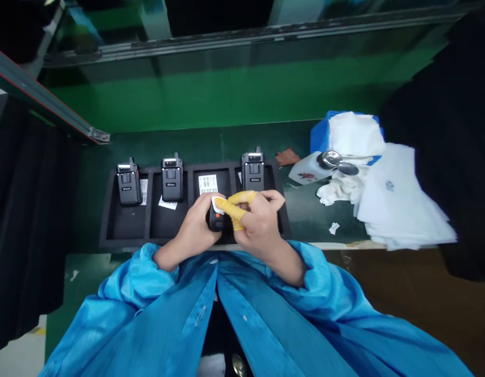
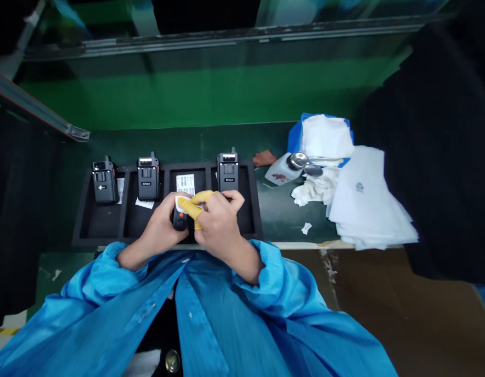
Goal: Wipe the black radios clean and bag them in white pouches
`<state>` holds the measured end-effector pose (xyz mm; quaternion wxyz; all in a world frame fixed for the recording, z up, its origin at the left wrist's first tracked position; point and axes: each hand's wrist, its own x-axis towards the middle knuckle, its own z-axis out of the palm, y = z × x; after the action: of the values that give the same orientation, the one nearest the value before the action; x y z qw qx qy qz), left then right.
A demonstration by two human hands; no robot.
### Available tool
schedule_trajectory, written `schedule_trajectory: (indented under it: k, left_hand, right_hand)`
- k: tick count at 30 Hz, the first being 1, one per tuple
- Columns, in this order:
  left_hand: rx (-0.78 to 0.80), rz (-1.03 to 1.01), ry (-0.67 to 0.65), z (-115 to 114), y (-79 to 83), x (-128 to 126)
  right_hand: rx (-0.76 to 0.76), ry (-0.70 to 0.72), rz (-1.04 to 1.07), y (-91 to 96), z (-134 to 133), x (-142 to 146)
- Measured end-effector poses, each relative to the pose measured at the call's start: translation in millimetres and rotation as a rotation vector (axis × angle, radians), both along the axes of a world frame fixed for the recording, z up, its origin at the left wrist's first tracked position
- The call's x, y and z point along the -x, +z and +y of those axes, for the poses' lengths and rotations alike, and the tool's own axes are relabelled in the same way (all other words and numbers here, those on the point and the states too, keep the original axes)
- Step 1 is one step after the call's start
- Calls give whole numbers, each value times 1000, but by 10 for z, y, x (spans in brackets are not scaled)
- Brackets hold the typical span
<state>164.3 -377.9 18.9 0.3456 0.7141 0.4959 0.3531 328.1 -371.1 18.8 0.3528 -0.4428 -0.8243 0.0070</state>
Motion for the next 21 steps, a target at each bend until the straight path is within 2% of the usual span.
schedule_trajectory:
  k: [7, 14, 18, 21]
  left_hand:
    - [-16, 18, -7, 6, -7, 17]
    - [42, 52, -10, 20, 46, 10]
    - [33, 28, -13, 1, 29, 27]
    - [26, 3, -9, -3, 16, 35]
  right_hand:
    - [-111, 68, -135, 8, -70, -19]
    - [-151, -144, -99, -29, -6, -124]
    - [-162, -41, -87, 13, -53, -18]
    - [-212, -23, -103, 36, -65, 62]
